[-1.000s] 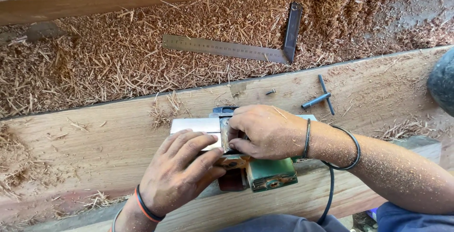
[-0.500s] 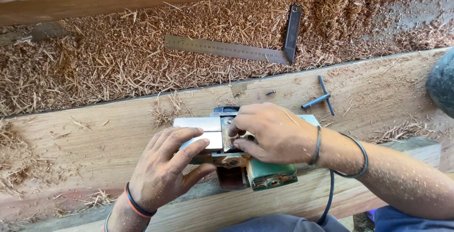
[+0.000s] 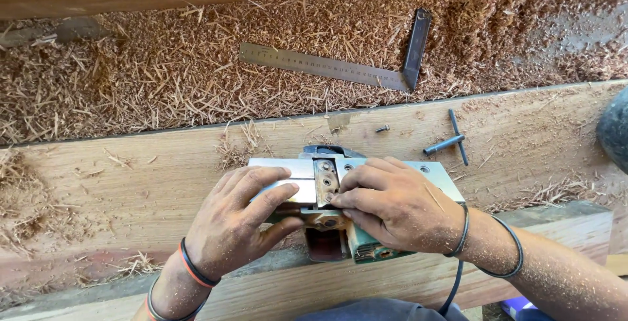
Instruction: Adjusting and measuring the blades of an electric hand planer using a ruler and a T-handle wrench.
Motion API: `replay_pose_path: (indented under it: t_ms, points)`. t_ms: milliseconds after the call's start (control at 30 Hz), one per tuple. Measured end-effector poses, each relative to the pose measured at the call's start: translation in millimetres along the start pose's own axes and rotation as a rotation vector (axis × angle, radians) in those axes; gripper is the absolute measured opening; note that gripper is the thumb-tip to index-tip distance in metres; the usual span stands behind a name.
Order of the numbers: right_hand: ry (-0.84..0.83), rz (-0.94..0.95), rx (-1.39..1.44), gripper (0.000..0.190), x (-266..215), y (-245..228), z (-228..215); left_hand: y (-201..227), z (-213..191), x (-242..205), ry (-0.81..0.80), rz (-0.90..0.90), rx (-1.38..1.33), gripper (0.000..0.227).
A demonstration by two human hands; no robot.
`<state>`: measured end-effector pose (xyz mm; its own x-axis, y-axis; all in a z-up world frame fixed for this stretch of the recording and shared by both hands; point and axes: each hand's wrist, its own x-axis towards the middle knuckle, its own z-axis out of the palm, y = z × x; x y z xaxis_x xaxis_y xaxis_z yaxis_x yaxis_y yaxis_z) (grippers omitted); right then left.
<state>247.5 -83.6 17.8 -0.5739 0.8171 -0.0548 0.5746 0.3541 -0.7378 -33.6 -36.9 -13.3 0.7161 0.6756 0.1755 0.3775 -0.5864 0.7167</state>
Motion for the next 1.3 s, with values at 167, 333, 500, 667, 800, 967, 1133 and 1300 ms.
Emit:
replay_pose_path:
  t_ms: [167,333,500,667,800,967,1133,1300]
  points:
    - [-0.001,0.002,-0.019,0.024,0,-4,-5,-1,0,0,-0.003,0.006,-0.018,0.046]
    - [-0.035,-0.010,-0.179,0.030,5,-18,-14,6,-5,8,-0.055,0.024,-0.037,0.046]
    - [-0.045,-0.004,-0.234,0.032,1,-21,-14,12,-9,25,-0.156,0.039,-0.065,0.054]
    - [-0.061,-0.007,-0.268,0.037,-6,-19,-12,8,-11,37,-0.227,0.052,-0.078,0.064]
    - [-0.015,0.097,-0.171,0.038,-9,-15,-9,2,-12,42,-0.246,0.028,-0.056,0.069]
    - [-0.030,0.086,-0.156,0.050,-2,-15,-11,-3,-8,39,-0.273,-0.011,-0.044,0.069]
    - [-0.109,0.065,-0.128,0.053,7,-12,-15,-6,-5,36,-0.280,-0.032,-0.095,0.070]
    - [-0.133,0.039,-0.173,0.054,13,-10,-15,-9,-4,32,-0.272,-0.050,-0.139,0.070]
